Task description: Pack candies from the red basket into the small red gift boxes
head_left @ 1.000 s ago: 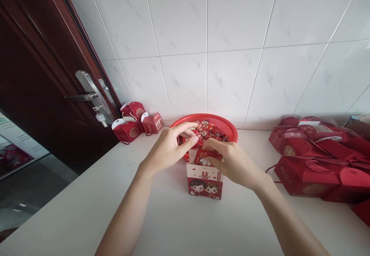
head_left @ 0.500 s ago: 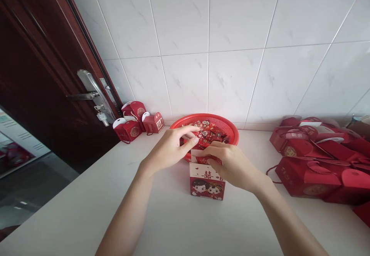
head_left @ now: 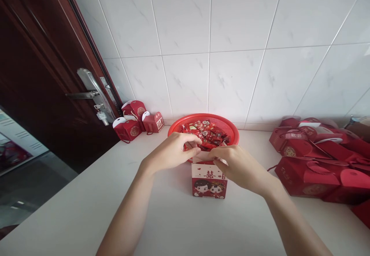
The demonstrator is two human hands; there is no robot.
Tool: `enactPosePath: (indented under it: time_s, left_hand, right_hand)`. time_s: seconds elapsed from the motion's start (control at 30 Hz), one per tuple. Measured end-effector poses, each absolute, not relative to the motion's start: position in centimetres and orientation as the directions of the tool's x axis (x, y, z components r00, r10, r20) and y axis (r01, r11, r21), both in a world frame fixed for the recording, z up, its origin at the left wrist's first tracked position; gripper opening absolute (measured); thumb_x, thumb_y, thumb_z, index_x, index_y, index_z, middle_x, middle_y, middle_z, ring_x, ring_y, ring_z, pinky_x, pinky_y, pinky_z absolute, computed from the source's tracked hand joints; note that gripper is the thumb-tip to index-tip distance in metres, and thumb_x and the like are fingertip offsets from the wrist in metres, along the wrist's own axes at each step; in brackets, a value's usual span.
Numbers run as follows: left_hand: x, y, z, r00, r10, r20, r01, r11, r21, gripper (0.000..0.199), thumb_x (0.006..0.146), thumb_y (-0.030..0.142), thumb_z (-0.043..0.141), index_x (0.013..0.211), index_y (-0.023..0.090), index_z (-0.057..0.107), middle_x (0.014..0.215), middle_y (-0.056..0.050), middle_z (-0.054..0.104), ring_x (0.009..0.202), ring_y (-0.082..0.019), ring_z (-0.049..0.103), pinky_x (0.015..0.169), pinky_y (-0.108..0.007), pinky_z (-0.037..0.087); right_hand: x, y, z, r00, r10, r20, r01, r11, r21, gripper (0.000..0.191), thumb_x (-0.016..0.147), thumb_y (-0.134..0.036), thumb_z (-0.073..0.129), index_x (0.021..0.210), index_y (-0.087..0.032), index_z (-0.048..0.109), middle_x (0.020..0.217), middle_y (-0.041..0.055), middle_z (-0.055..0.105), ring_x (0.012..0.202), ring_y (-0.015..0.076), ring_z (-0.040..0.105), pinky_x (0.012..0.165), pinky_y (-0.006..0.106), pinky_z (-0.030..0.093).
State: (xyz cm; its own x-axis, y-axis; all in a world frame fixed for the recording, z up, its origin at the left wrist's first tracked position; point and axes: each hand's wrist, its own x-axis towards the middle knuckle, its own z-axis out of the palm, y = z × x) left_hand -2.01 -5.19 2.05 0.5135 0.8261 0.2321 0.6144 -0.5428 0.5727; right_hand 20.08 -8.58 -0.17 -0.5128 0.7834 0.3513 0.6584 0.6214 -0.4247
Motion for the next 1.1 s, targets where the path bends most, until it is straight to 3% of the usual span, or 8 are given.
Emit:
enactPosePath:
  time_s: [0.23, 0.57, 0.8, 0.97, 1.1]
  left_hand:
    - [-2.1, -5.1, 1.8, 0.526, 0.815, 0.241, 0.614, -0.560, 0.556, 0.023, 0.092, 0.034, 0.062, 0.107, 0.024, 0.076, 0.097, -0.003, 0.080, 0.088, -0.024, 0.074, 0.076, -0.033, 0.056]
    - [-1.2, -5.5, 1.9, 0.552, 0.814, 0.177, 0.639, -0.550, 0.538, 0.017, 0.089, 0.028, 0.062, 0.096, 0.023, 0.077, 0.094, -0.002, 0.080, 0.083, -0.022, 0.073, 0.070, -0.030, 0.050]
    - [-1.1, -5.0, 1.2, 0.588, 0.779, 0.220, 0.596, -0.600, 0.534, 0.026, 0.088, 0.033, 0.059, 0.069, 0.024, 0.075, 0.064, -0.001, 0.070, 0.057, -0.019, 0.062, 0.058, -0.029, 0.043]
    - [-0.7, -5.0, 1.8, 0.571, 0.771, 0.284, 0.569, -0.620, 0.540, 0.034, 0.092, 0.034, 0.052, 0.065, 0.022, 0.069, 0.062, 0.000, 0.065, 0.057, -0.016, 0.057, 0.058, -0.028, 0.044]
    - [-0.7, -5.2, 2.6, 0.402, 0.812, 0.423, 0.434, -0.575, 0.693, 0.027, 0.092, 0.040, 0.057, 0.082, 0.020, 0.071, 0.085, -0.003, 0.074, 0.080, -0.020, 0.066, 0.072, -0.030, 0.052]
  right_hand:
    - [21.0, -9.2, 0.3, -0.507, 0.786, 0.354, 0.693, 0.616, -0.375, 0.030, 0.091, -0.002, 0.051, 0.084, -0.021, 0.072, 0.084, 0.0068, 0.073, 0.075, 0.0209, 0.067, 0.065, 0.030, 0.046]
    - [21.7, -9.2, 0.9, -0.466, 0.827, 0.315, 0.739, 0.559, -0.376, 0.021, 0.092, -0.010, 0.053, 0.088, -0.022, 0.070, 0.075, 0.0028, 0.069, 0.064, 0.0172, 0.062, 0.058, 0.027, 0.040]
    - [23.0, -7.7, 0.2, -0.362, 0.876, 0.318, 0.813, 0.464, -0.352, 0.016, 0.092, -0.018, 0.058, 0.101, -0.021, 0.071, 0.090, 0.0065, 0.072, 0.069, 0.0183, 0.065, 0.062, 0.028, 0.043]
    - [23.8, -7.2, 0.3, -0.423, 0.880, 0.217, 0.717, 0.471, -0.514, 0.025, 0.099, -0.038, 0.057, 0.111, -0.021, 0.070, 0.092, 0.0068, 0.075, 0.079, 0.0219, 0.069, 0.067, 0.032, 0.050]
    - [24.6, -7.3, 1.2, -0.525, 0.789, 0.318, 0.371, 0.549, -0.749, 0.042, 0.095, -0.048, 0.064, 0.130, -0.024, 0.063, 0.106, 0.0066, 0.076, 0.097, 0.0236, 0.071, 0.083, 0.036, 0.057]
